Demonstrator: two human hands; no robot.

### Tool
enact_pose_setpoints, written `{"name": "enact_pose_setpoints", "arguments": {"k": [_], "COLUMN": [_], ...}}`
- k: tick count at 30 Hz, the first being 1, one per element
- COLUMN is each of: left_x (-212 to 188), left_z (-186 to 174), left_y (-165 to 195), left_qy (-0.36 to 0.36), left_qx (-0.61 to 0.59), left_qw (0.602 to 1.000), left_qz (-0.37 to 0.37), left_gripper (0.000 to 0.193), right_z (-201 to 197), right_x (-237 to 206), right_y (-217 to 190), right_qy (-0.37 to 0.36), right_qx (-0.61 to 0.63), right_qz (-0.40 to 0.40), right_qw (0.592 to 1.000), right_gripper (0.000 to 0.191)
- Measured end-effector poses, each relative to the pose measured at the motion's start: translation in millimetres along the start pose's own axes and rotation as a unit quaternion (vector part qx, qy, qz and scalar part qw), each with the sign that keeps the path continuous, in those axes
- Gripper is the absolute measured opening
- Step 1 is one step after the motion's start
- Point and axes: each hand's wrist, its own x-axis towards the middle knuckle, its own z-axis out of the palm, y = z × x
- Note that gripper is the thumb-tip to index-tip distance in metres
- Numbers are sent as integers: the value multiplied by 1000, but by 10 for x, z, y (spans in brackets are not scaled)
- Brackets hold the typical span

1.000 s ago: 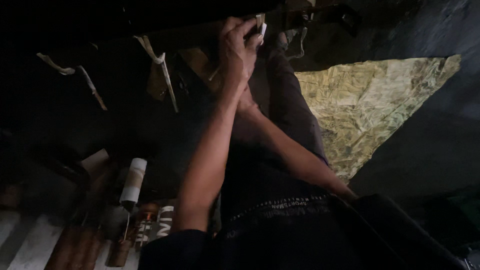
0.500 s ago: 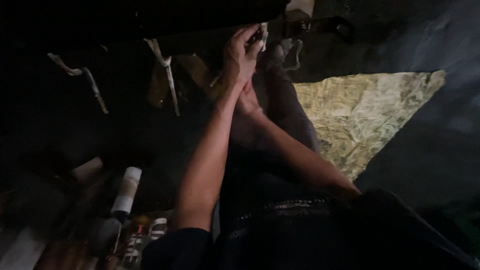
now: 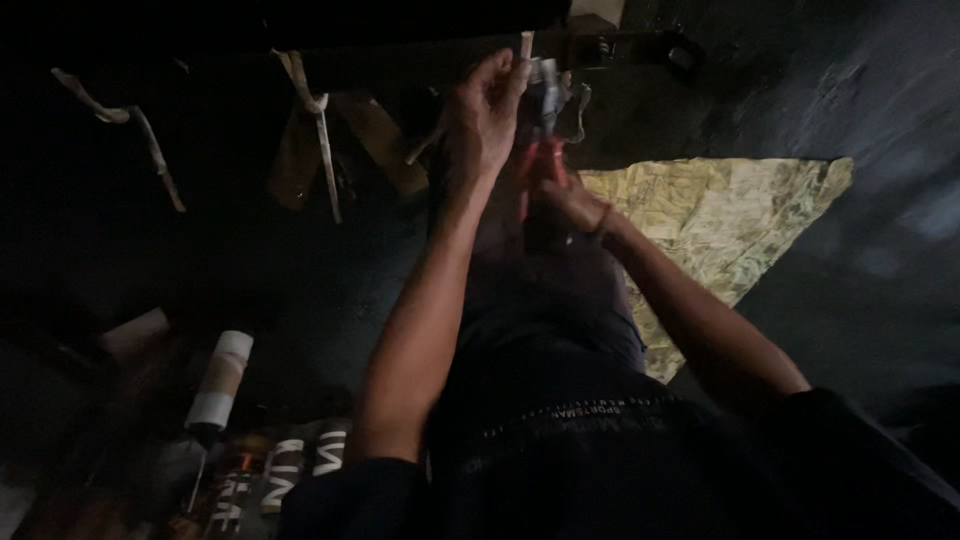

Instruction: The person sits on the floor of a dark workshop and uses red-handled pliers to cut pieces of wire and bend and twist the wire onto a wooden jig frame, working piece by piece and adjusting the wires on the frame.

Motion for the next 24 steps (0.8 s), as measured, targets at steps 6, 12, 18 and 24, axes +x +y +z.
{"name": "enact_pose_setpoints", "arguments": {"k": [6,12,18,24], "left_x": [5,98,124,259], "left_z": [-16,7,-43,-115], "left_y": [56,133,138,79], "left_qy": [0,-34,-45,-65], "left_qx": [101,135,187,117], "left_qw": [994,989,980,982], "left_qz": [43,54,42,136], "left_gripper": [60,55,40,34], "right_z": [599,830,1022,1158], "right_x": [494,568,505,691], "right_y": [114,18,-74,-250], "right_qy": [-39,-53,-49,19], "right_qx": [209,331,390,290], "right_qz": [-94,-110,-81,-118], "right_qw": [973,936,916,950], "right_gripper": [64,64,59,47]}}
